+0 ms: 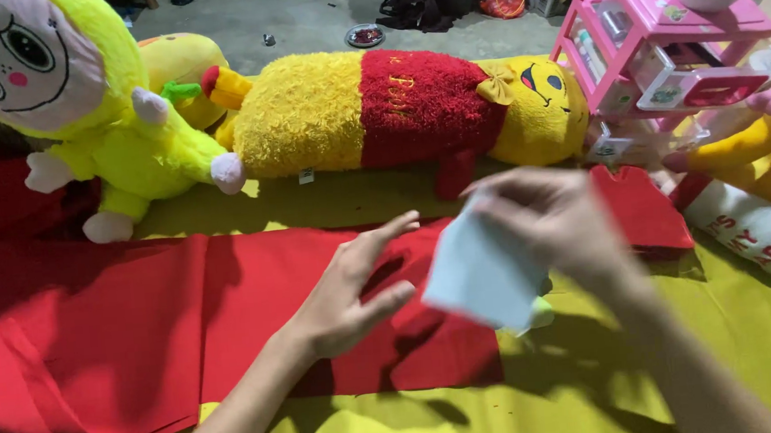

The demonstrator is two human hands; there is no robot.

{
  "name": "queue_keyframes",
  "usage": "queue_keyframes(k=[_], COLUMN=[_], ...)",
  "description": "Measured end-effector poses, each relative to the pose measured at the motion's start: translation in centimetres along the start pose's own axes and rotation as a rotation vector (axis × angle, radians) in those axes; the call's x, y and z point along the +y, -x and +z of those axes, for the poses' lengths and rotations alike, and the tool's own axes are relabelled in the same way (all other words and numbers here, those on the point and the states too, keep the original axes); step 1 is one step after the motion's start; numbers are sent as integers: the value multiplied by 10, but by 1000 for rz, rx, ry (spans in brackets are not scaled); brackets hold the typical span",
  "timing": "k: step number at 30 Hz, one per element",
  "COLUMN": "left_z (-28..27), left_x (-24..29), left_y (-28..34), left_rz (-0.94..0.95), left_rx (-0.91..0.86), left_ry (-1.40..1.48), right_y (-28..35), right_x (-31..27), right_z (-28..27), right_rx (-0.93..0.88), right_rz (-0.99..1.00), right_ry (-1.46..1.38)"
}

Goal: The person places a white paper pattern on a red fabric sheet and traces its outline using a yellow chalk marker. They then use a rotary cutter to cut the fabric along the traced lines, creating a fabric piece matching the pattern shape.

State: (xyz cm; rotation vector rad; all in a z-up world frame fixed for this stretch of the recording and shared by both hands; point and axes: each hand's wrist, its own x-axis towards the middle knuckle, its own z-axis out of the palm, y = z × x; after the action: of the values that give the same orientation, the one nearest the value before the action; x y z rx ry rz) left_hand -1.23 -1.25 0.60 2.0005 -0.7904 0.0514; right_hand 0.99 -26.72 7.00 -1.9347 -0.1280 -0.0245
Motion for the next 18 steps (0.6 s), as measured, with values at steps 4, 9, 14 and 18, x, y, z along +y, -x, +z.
queue_keyframes(k=[4, 9, 14, 18], left_z=[4, 8, 9, 8], left_x=[-8, -14, -8, -2], left_y=[2, 4, 11, 13], left_rz=[-36, 76, 169, 144], left_rx=[-19, -219, -252, -333], left_ry=[88, -383, -475, -484], right_y=[4, -1, 9, 10], right_x=[41, 32, 18, 38], right_z=[52, 31, -23, -39], right_rx=[-119, -181, -520, -645], right_rz=[-194, -492, -315, -107], right_ry=[99, 429, 714, 676])
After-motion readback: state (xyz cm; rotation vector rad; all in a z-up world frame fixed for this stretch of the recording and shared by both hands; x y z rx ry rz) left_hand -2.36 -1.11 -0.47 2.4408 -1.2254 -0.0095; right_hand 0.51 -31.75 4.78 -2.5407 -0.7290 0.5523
